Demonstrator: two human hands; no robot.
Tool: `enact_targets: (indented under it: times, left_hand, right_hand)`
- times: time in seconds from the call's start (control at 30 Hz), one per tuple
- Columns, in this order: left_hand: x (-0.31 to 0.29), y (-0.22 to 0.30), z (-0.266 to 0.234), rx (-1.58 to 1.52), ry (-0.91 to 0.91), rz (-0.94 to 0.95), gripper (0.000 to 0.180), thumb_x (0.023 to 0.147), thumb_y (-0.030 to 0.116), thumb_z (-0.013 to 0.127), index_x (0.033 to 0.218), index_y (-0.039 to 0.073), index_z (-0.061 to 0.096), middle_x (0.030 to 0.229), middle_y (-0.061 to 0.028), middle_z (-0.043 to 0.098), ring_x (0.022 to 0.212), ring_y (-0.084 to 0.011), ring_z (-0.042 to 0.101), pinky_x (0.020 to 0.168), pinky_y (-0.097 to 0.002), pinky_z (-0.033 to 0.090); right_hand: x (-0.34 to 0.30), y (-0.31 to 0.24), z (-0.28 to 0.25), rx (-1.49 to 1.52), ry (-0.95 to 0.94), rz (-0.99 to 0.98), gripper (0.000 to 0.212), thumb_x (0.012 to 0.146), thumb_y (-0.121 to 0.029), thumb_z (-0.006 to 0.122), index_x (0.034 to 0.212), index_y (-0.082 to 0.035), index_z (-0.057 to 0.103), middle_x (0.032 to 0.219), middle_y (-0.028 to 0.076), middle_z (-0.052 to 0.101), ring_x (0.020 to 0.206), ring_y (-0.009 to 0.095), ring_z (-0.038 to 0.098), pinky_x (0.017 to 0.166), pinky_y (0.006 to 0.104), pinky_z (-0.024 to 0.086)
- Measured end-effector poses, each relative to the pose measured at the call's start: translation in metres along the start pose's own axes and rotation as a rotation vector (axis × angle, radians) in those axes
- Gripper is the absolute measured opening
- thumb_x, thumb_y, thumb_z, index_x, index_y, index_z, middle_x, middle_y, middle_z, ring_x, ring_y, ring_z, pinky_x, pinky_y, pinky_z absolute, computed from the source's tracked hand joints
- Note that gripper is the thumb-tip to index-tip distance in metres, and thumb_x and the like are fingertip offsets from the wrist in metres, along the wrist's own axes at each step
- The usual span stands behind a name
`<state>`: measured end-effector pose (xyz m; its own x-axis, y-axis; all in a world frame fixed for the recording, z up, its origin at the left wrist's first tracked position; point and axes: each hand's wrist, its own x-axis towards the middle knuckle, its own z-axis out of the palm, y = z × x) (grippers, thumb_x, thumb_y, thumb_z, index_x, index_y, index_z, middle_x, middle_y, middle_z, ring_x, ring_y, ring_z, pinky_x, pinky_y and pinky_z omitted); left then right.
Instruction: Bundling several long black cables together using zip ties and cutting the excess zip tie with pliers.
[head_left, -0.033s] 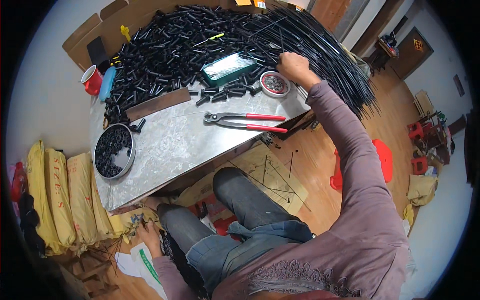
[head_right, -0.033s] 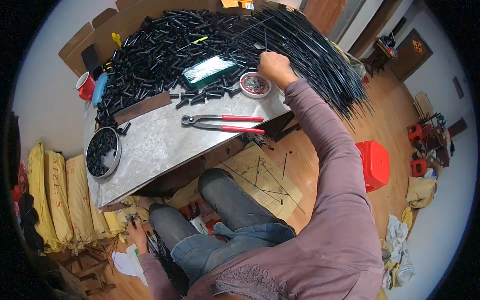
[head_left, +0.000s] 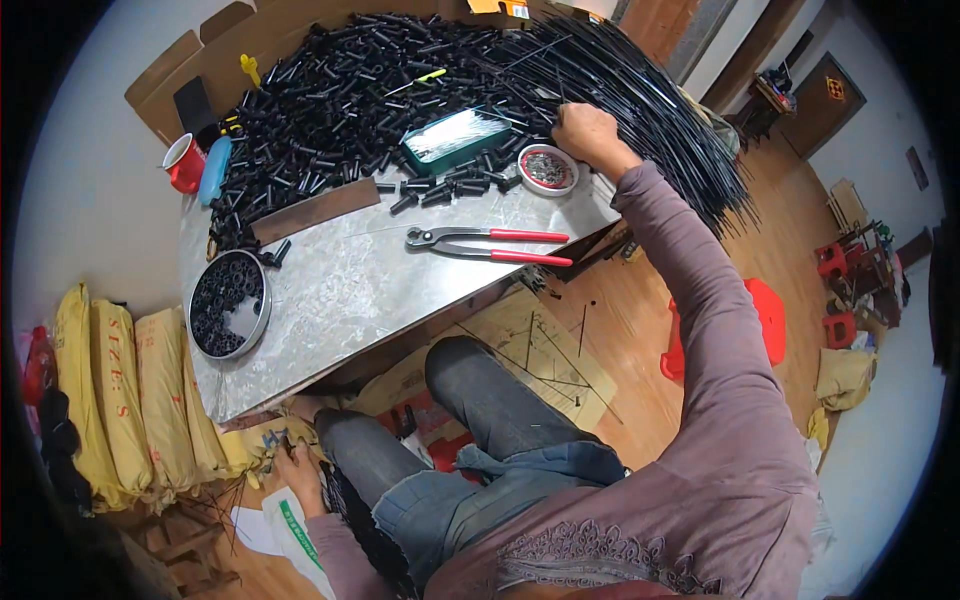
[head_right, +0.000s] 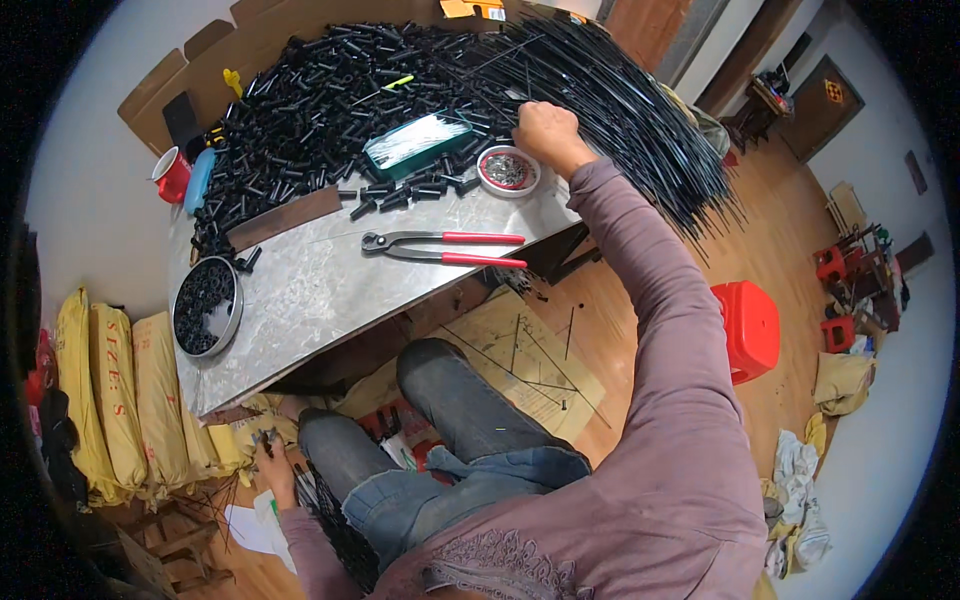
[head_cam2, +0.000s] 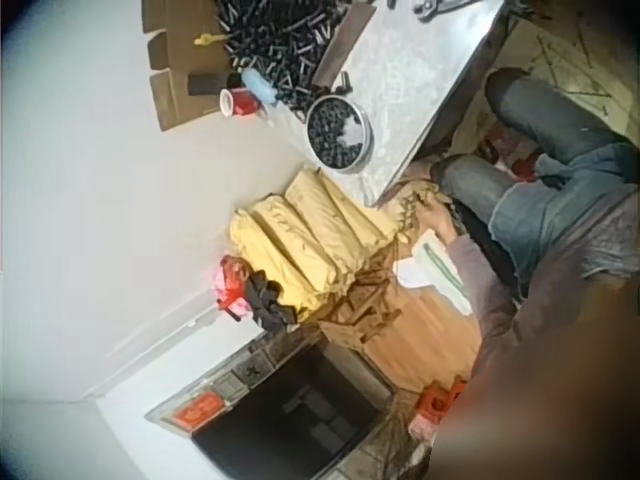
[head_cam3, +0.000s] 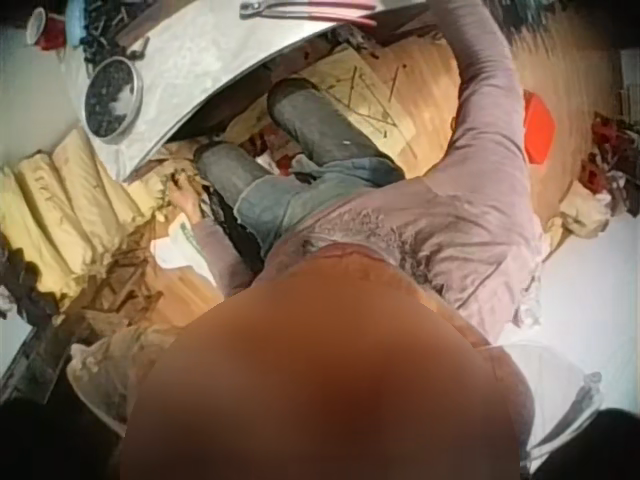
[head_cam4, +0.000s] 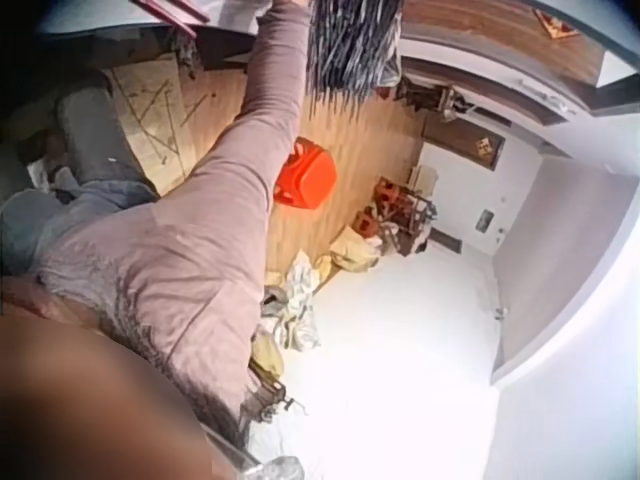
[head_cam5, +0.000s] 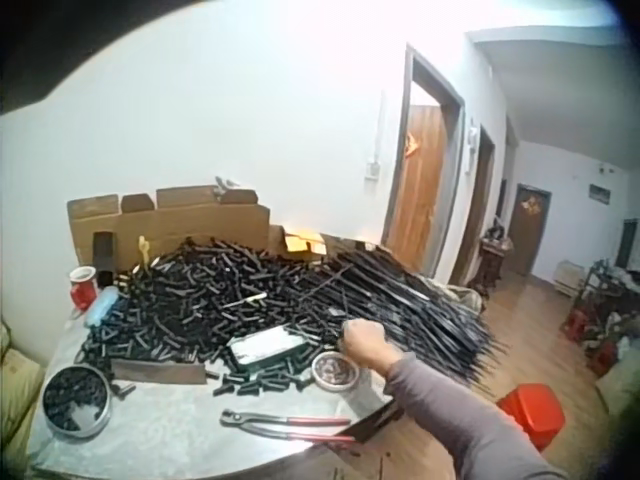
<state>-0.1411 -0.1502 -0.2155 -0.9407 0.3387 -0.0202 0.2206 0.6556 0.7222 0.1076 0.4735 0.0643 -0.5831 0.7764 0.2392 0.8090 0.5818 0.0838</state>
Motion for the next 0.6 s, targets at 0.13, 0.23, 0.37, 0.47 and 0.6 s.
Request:
enact_targets:
  times: [0.13, 0.23, 0.37, 0.47, 0.6]
  left_hand:
    - [-0.005, 0.052, -0.012, -0.033, 0.078, 0.142, 0.043, 0.088, 0.018, 0.059, 0.122, -0.007, 0.052, 0.118, -0.0237, 0.054, 0.109, -0.0373, 0.051, 0.096, -0.0399, 0.039]
    - [-0.017, 0.112, -0.016, 0.075, 0.135, 0.293, 0.037, 0.088, 0.016, 0.059, 0.117, -0.006, 0.055, 0.114, -0.023, 0.056, 0.105, -0.0368, 0.053, 0.093, -0.0404, 0.041]
    - [-0.041, 0.164, 0.008, 0.037, 0.041, 0.401, 0.031, 0.087, 0.018, 0.06, 0.11, -0.003, 0.057, 0.106, -0.0204, 0.057, 0.099, -0.0353, 0.055, 0.09, -0.0397, 0.042]
    - [-0.064, 0.173, 0.034, -0.042, -0.111, 0.42, 0.03, 0.086, 0.02, 0.062, 0.109, 0.002, 0.059, 0.105, -0.0166, 0.058, 0.099, -0.0338, 0.055, 0.09, -0.0415, 0.041]
    - [-0.085, 0.16, 0.049, 0.281, -0.061, 0.615, 0.023, 0.082, 0.021, 0.064, 0.098, 0.005, 0.065, 0.098, -0.0114, 0.063, 0.101, -0.0284, 0.054, 0.094, -0.044, 0.032]
  right_hand:
    - [0.004, 0.009, -0.028, 0.052, 0.33, -0.084, 0.02, 0.081, -0.025, 0.055, 0.085, -0.005, 0.059, 0.09, 0.018, 0.064, 0.083, 0.037, 0.063, 0.071, 0.0475, 0.051]
    - [0.002, 0.014, -0.082, 0.061, 0.401, -0.081, 0.021, 0.089, -0.027, 0.052, 0.094, -0.007, 0.056, 0.089, 0.021, 0.063, 0.084, 0.042, 0.061, 0.07, 0.0509, 0.049]
    - [0.0, 0.022, -0.145, 0.057, 0.491, -0.09, 0.032, 0.089, -0.035, 0.055, 0.1, -0.005, 0.059, 0.091, 0.026, 0.064, 0.085, 0.044, 0.062, 0.072, 0.0519, 0.049]
    - [0.005, 0.015, -0.166, -0.013, 0.539, -0.134, 0.029, 0.093, -0.026, 0.056, 0.094, 0.002, 0.055, 0.082, 0.028, 0.065, 0.079, 0.035, 0.068, 0.065, 0.0485, 0.052]
    - [0.046, -0.019, -0.179, 0.519, 0.374, -0.212, 0.024, 0.094, -0.02, 0.05, 0.087, 0.003, 0.054, 0.078, 0.024, 0.064, 0.079, 0.037, 0.066, 0.065, 0.0451, 0.05]
